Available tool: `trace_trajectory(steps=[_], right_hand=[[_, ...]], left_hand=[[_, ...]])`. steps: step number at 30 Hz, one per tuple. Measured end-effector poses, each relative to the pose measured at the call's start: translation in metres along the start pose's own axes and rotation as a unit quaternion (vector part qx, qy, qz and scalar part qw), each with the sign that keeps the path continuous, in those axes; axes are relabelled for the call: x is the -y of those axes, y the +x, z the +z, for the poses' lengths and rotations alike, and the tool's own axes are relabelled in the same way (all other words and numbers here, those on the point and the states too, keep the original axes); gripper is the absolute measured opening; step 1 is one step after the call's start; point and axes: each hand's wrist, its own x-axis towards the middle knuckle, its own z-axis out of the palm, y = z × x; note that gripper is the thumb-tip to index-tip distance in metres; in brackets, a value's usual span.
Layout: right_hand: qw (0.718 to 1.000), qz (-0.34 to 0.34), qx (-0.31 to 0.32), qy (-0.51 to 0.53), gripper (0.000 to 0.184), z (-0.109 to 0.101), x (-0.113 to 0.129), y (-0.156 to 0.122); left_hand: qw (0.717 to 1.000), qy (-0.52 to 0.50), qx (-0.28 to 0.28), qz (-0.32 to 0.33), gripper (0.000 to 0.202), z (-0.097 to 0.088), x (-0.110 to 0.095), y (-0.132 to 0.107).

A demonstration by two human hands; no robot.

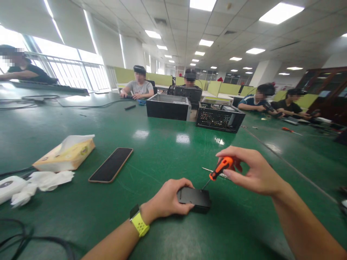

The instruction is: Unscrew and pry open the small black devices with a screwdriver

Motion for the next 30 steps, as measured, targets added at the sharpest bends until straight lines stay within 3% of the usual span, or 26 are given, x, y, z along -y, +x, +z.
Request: trace_trajectory(steps=[2,6,11,14,17,20,24,30], right_hand=[[1.000,0.014,-0.007,-0.017,0.014,-0.001,-0.001,-0.001],[0.997,0.006,-0.032,-0.077,0.048,-0.001,-0.004,0.000],[0.999,-0.010,0.048,0.019,0.018,-0.009,-0.002,0.000],[0.995,-0.019,0.078,0.058,0.022,-0.013,-0.001,-0.002],[0.999,0.007,0.047,0.007,0.015,-0.012,-0.003,-0.003],[0.998,0.026,0.013,-0.050,0.037,-0.010,-0.003,-0.002],[0.998,0.014,0.054,0.011,0.017,-0.012,0.001,-0.001],[0.997,0.018,-0.036,0.069,0.014,-0.010,0.005,-0.003]], left_hand=[[1.000,0.001,0.001,0.000,0.037,0.000,0.000,0.000],[1.000,0.005,0.006,-0.003,0.039,-0.002,-0.001,0.001],[1.000,0.001,0.001,0.002,0.036,-0.001,-0.001,0.001],[1.000,-0.006,0.000,0.002,0.037,0.000,0.000,0.001],[1.000,-0.010,0.002,0.002,0.037,0.000,0.001,0.000],[1.000,-0.004,0.006,0.001,0.037,-0.001,0.000,0.000],[1.000,0.002,0.004,0.001,0.037,-0.001,0.000,0.000],[1.000,-0.003,0.001,0.007,0.039,0.000,0.002,0.001]])
